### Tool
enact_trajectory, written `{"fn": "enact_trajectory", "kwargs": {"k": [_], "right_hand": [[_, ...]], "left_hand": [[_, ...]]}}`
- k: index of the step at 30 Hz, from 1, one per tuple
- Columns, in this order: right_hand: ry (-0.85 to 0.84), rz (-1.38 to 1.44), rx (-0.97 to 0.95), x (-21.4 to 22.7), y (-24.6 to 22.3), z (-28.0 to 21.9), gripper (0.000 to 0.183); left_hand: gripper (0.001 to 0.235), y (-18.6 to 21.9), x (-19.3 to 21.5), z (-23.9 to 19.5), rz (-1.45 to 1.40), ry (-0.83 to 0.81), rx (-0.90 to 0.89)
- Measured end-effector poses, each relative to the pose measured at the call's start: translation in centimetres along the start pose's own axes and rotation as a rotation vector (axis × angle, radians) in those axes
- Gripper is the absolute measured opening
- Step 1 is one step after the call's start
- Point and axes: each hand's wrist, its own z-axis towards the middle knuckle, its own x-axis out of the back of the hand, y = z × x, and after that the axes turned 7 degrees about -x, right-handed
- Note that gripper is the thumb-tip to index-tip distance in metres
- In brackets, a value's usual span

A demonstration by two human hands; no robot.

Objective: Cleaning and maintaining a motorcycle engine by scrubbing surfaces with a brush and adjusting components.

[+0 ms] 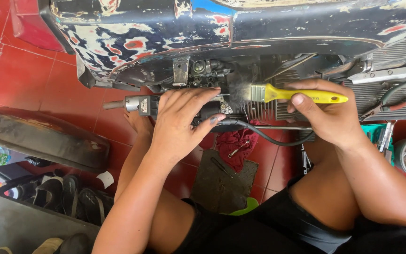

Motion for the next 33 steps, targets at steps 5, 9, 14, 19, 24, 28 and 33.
{"fn": "enact_trajectory", "kwargs": {"k": [5,9,14,19,24,28,33], "right_hand": [[0.122,-0.248,0.205,-1.1,-1.4,0.0,0.023],[0.099,-0.397,0.408,-1.9,-1.7,0.8,0.026],[-0.002,-0.469,0.514,-3.7,-1.9,1.9,0.016],[-0.046,-0.420,0.494,-4.0,-2.6,2.5,0.016],[0.001,-0.498,0.575,-4.6,-3.3,4.1,0.014],[0.139,-0.793,0.646,-3.1,-1.8,4.1,0.012],[-0.004,-0.458,0.542,-5.9,-1.9,3.4,0.012]], "left_hand": [[0.035,-0.5,-0.3,-0.2,0.046,-0.043,-0.010],[0.041,-0.5,-0.6,-0.4,0.088,-0.082,0.004],[0.045,-1.9,-1.7,-0.9,0.065,-0.039,-0.084],[0.043,-1.6,-1.6,-0.9,-0.058,0.030,-0.119],[0.039,-1.4,-1.2,-0.8,-0.118,0.051,-0.083],[0.039,-1.3,-1.1,-0.9,-0.115,0.052,-0.085],[0.041,-1.5,-1.2,-1.1,-0.023,0.039,-0.104]]}}
